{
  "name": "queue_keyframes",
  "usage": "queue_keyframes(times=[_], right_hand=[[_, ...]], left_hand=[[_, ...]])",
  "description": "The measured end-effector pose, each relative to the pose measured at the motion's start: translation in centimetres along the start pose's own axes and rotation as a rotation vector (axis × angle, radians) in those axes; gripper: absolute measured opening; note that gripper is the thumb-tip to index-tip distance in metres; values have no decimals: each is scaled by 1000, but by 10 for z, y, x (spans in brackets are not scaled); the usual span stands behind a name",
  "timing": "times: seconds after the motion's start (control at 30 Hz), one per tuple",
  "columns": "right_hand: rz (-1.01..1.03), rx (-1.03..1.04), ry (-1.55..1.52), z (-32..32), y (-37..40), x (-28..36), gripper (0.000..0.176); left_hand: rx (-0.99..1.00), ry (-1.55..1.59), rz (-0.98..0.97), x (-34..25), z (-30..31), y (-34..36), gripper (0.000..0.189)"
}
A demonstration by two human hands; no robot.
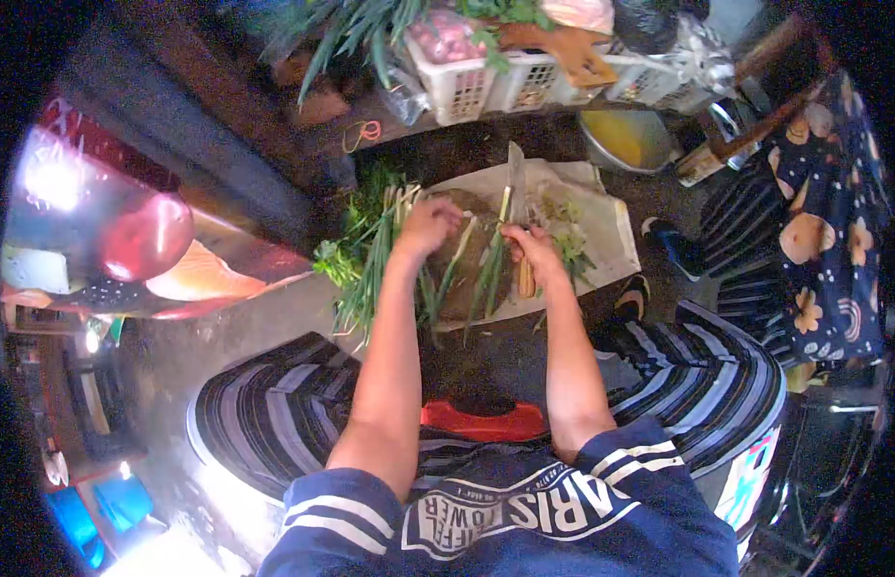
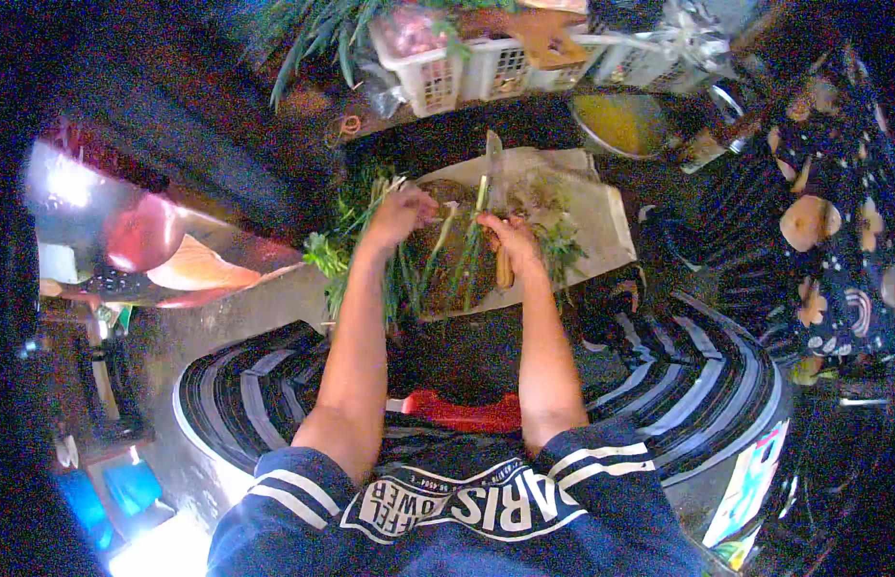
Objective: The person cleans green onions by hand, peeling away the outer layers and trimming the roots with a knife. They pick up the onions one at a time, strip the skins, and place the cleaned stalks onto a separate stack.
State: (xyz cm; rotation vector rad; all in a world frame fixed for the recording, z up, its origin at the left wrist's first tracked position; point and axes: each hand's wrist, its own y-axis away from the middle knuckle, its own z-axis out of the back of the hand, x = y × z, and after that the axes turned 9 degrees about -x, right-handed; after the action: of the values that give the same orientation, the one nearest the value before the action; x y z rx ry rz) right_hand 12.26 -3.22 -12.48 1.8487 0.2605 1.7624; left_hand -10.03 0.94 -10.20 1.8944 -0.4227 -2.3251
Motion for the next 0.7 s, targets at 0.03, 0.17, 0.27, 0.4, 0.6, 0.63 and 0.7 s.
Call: queue_keyframes(times=[0.03, 0.17, 0.27, 0.4, 0.6, 0.63, 0.7], right_hand=[[-14, 55, -65, 4, 6, 10, 19], [12, 128, 3, 5, 8, 18, 20], [26, 161, -12, 2, 15, 22, 20], [7, 171, -103, 14, 18, 23, 21], [70, 39, -301, 20, 23, 39, 23], [74, 36, -303, 20, 24, 40, 23], [190, -28, -192, 18, 30, 47, 26]], left_hand=[[-15, -155, -147, 19, -18, -3, 31], [-132, -302, -308, 21, -60, 19, 36], [-146, -290, -243, 18, -60, 28, 36], [139, 210, 25, 5, -61, 21, 26], [251, 427, 118, -15, -88, 32, 27], [256, 426, 115, -11, -93, 29, 27], [-214, -265, -618, -13, -101, 31, 30]])
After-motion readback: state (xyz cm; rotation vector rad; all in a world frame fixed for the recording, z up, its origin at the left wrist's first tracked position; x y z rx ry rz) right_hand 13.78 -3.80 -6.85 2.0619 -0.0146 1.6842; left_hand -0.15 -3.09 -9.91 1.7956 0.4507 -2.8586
